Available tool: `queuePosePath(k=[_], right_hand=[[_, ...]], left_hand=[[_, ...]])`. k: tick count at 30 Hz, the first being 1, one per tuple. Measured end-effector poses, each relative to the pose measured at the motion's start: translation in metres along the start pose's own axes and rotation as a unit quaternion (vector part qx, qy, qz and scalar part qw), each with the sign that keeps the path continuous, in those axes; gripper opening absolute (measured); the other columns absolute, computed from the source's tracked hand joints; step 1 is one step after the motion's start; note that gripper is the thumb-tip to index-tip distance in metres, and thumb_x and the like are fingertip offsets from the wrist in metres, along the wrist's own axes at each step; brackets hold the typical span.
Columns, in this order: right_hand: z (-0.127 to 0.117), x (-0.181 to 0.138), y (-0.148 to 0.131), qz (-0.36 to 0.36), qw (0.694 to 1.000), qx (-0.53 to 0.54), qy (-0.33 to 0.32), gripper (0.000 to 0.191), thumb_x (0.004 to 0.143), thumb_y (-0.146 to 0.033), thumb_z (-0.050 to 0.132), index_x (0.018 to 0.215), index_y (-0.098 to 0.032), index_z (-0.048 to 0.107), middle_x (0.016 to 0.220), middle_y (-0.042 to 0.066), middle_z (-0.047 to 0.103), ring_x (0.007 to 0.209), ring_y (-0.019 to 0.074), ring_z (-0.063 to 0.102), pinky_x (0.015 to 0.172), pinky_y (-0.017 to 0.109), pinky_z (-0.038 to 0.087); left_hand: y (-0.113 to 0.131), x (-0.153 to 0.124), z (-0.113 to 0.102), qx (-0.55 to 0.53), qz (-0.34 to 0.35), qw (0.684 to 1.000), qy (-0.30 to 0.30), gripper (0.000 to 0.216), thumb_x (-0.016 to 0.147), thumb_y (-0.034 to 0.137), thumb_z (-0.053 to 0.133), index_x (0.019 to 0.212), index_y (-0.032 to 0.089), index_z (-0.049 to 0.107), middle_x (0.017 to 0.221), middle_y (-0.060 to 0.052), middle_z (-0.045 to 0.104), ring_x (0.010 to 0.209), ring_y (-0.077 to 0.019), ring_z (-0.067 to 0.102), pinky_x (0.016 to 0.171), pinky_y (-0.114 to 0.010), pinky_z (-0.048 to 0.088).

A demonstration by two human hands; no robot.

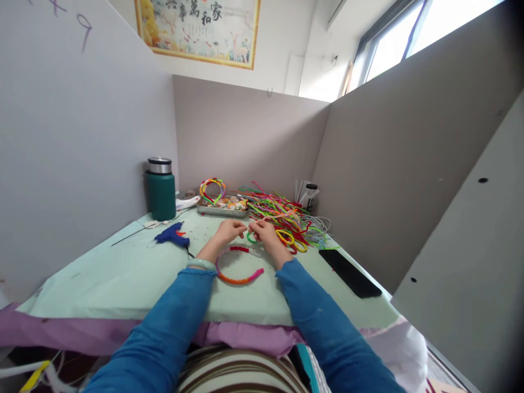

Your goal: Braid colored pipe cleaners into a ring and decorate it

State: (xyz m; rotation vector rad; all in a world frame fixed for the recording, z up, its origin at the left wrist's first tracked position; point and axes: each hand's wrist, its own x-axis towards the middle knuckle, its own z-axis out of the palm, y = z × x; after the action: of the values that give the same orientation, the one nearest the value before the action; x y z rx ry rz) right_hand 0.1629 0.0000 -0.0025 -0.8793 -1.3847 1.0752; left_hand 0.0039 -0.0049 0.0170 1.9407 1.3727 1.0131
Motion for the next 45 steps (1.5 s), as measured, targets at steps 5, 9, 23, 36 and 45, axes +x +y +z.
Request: queuePosePath(k=[5,9,23,36,45], right_hand=[[-0.005,0.002,-0.002,0.011,0.998,0.038,0.040,0.034,0.059,-0.044,0.073,0.063,-0.015,0.056,0.061,0.002,0.062,0.039,0.0046,0.038,0.036,0.019,0.026],[-0.006,0.003,-0.002,0.017,0.998,0.043,0.049,0.034,0.059,-0.044,0.072,0.063,-0.014,0.056,0.061,0.002,0.062,0.039,0.0045,0.038,0.036,0.019,0.026],[-0.001,0.001,-0.001,-0.020,0.999,0.026,0.030,0.028,0.061,-0.040,0.069,0.063,-0.015,0.057,0.060,0.001,0.060,0.040,0.0053,0.038,0.039,0.021,0.027],[-0.007,0.004,-0.001,-0.008,0.996,0.058,0.074,0.034,0.056,-0.044,0.073,0.061,-0.015,0.056,0.055,-0.001,0.056,0.040,0.0055,0.038,0.039,0.021,0.025],[-0.008,0.005,0.001,0.007,0.993,0.096,0.072,0.035,0.055,-0.044,0.074,0.063,-0.016,0.056,0.058,-0.001,0.057,0.042,0.0053,0.039,0.039,0.020,0.028]], left_hand=[[-0.003,0.003,-0.003,-0.031,-0.041,0.998,0.043,0.035,0.078,0.037,0.049,0.092,0.012,0.069,0.080,-0.006,0.070,0.039,-0.0059,0.037,0.042,-0.021,0.032],[-0.002,0.003,-0.002,0.015,0.001,0.998,0.059,0.029,0.072,0.037,0.061,0.085,0.015,0.072,0.073,-0.004,0.068,0.051,-0.0104,0.050,0.050,-0.022,0.037],[-0.002,0.001,0.004,0.041,0.033,0.999,-0.014,0.016,0.066,0.021,0.059,0.072,0.012,0.071,0.062,-0.004,0.065,0.055,-0.0117,0.050,0.053,-0.023,0.035],[0.002,-0.006,0.000,-0.075,-0.016,0.993,-0.087,0.035,0.067,0.044,0.061,0.076,0.010,0.065,0.061,-0.001,0.060,0.042,-0.0058,0.039,0.043,-0.021,0.030],[0.012,-0.013,-0.007,-0.180,0.011,0.972,-0.152,0.034,0.070,0.045,0.062,0.073,0.012,0.062,0.068,-0.003,0.063,0.045,-0.0046,0.041,0.045,-0.019,0.034]])
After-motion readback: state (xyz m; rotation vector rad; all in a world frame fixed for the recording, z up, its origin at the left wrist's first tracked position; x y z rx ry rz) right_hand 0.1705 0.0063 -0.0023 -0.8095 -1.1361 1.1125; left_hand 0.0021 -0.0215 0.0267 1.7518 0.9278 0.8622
